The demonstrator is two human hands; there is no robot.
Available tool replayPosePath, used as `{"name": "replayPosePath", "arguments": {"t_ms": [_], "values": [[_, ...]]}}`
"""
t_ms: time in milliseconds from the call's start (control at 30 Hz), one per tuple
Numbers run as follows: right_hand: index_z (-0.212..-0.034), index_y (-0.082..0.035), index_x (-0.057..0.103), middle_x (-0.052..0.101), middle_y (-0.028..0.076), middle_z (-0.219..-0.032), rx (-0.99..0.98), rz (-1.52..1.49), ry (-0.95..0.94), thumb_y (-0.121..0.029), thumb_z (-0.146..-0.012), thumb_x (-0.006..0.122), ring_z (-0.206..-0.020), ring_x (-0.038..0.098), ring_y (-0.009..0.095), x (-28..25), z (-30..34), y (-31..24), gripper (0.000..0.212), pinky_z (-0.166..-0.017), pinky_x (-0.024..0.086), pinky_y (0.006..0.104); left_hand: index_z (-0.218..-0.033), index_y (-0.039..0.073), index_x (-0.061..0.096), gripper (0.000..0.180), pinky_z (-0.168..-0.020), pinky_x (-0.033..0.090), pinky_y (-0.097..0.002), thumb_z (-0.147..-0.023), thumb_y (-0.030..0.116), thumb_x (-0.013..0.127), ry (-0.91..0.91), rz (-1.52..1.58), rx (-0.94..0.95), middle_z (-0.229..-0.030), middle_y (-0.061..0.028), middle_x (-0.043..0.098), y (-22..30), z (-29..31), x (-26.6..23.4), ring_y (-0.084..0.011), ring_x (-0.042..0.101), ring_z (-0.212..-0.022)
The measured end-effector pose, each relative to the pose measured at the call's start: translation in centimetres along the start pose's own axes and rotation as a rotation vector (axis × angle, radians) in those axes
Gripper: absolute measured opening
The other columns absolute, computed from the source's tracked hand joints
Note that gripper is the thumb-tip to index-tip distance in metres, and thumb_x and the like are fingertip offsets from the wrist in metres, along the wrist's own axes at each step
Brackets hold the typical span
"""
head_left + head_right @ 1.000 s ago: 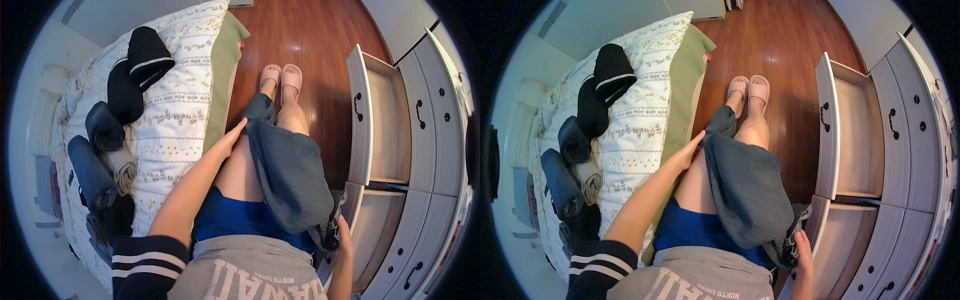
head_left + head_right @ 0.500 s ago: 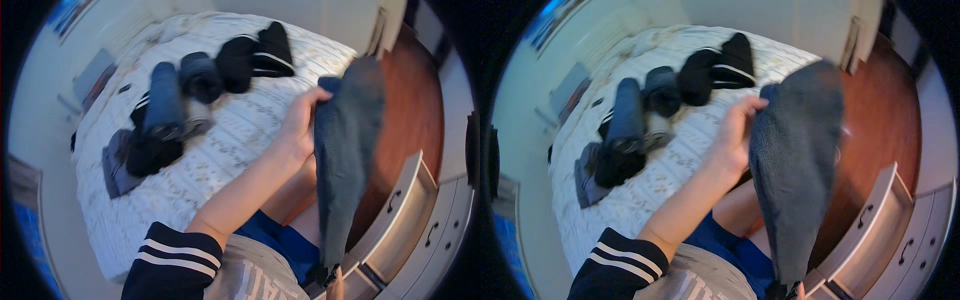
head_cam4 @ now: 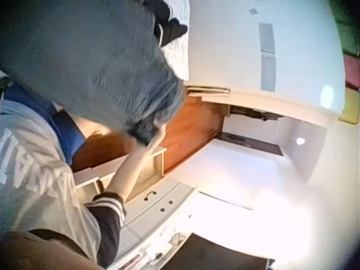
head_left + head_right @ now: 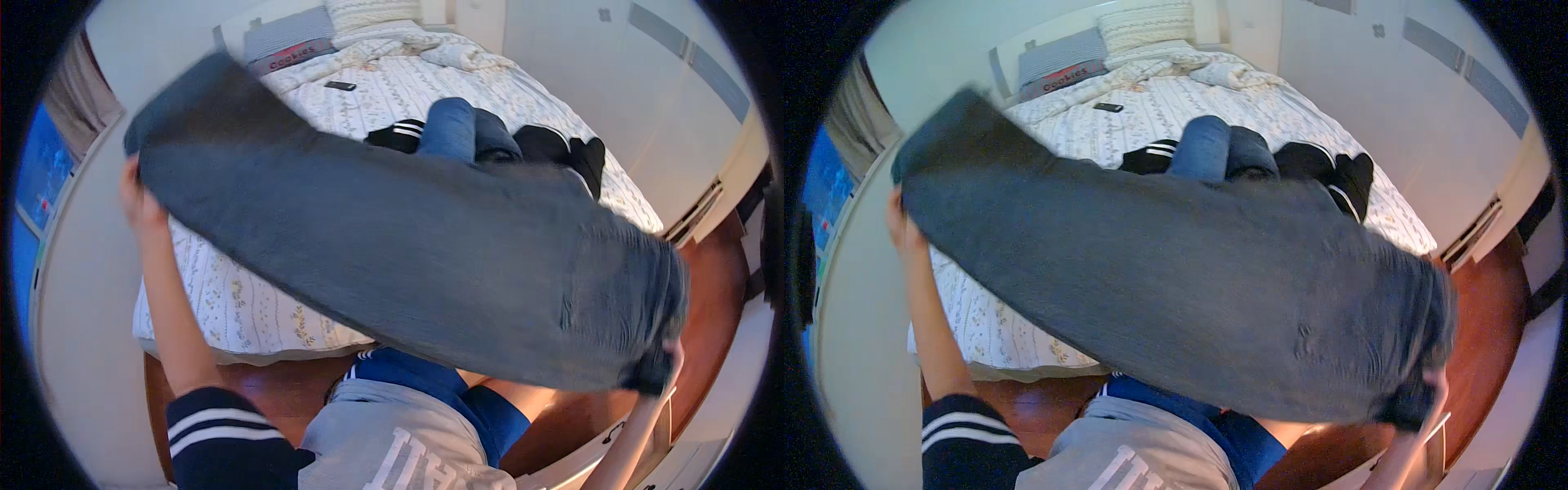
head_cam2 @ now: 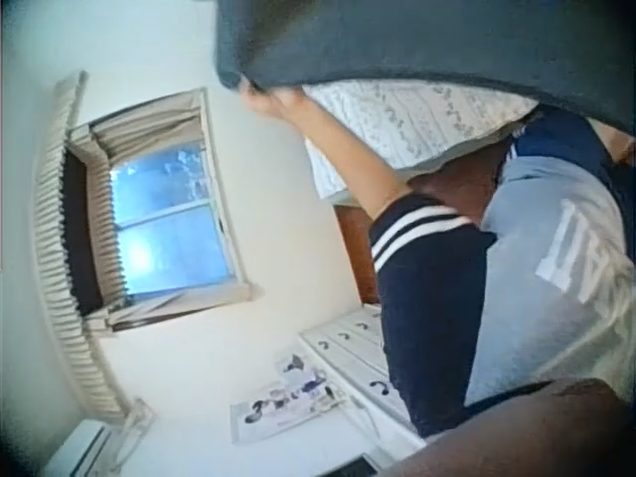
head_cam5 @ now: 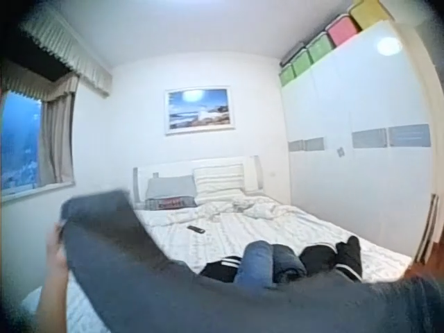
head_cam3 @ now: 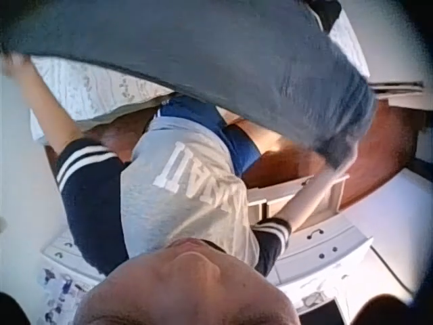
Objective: Organizing a dresser drawer using a cardboard tube and folding pairs of jeans on a bed.
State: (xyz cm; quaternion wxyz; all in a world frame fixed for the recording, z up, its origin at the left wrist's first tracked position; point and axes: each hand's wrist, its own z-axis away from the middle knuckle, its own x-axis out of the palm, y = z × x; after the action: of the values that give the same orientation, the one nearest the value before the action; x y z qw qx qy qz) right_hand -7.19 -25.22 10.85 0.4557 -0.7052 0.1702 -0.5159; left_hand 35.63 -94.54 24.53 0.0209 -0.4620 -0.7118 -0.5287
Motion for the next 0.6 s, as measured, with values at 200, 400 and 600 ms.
{"name": "replayPosePath", "arguments": {"t_ms": [200,400,600], "values": [[-0.094,-0.002,0.062,0.064,0.01,-0.082,0.386,0.224,0.134,-0.021,-0.063,0.066,-0.074,0.062,0.025,11.0,-16.2,13.1,0.036,-0.069,0.054,0.036,-0.073,0.011,0.055,0.008,-0.084,0.047,-0.0353,-0.071,0.005,0.06,0.779,-0.277,-0.12,-0.083,-0.0018,0.057,-0.7,20.7,-27.0,-0.02,0.053,-0.081],[-0.122,0.0,0.051,0.064,0.012,-0.103,-0.075,1.264,0.058,-0.003,-0.076,0.064,-0.09,0.06,0.023,2.2,-21.3,20.8,0.049,-0.086,0.047,0.0357,-0.135,-0.002,0.044,0.066,-0.1,0.041,-0.0458,-0.074,0.01,0.066,1.576,-1.38,0.025,-0.128,-0.0198,0.053,-5.8,19.0,-24.3,-0.033,0.055,-0.112],[-0.099,0.005,0.063,0.066,0.011,-0.088,0.023,1.119,-0.099,-0.027,-0.093,0.062,-0.085,0.061,0.015,17.6,-23.2,19.5,0.032,-0.075,0.047,0.0289,-0.14,-0.005,0.037,0.083,-0.103,0.038,-0.0403,-0.087,0.052,0.063,0.409,-1.281,-0.633,-0.137,-0.0242,0.047,-18.4,2.1,-13.3,-0.0317,0.046,-0.127]]}}
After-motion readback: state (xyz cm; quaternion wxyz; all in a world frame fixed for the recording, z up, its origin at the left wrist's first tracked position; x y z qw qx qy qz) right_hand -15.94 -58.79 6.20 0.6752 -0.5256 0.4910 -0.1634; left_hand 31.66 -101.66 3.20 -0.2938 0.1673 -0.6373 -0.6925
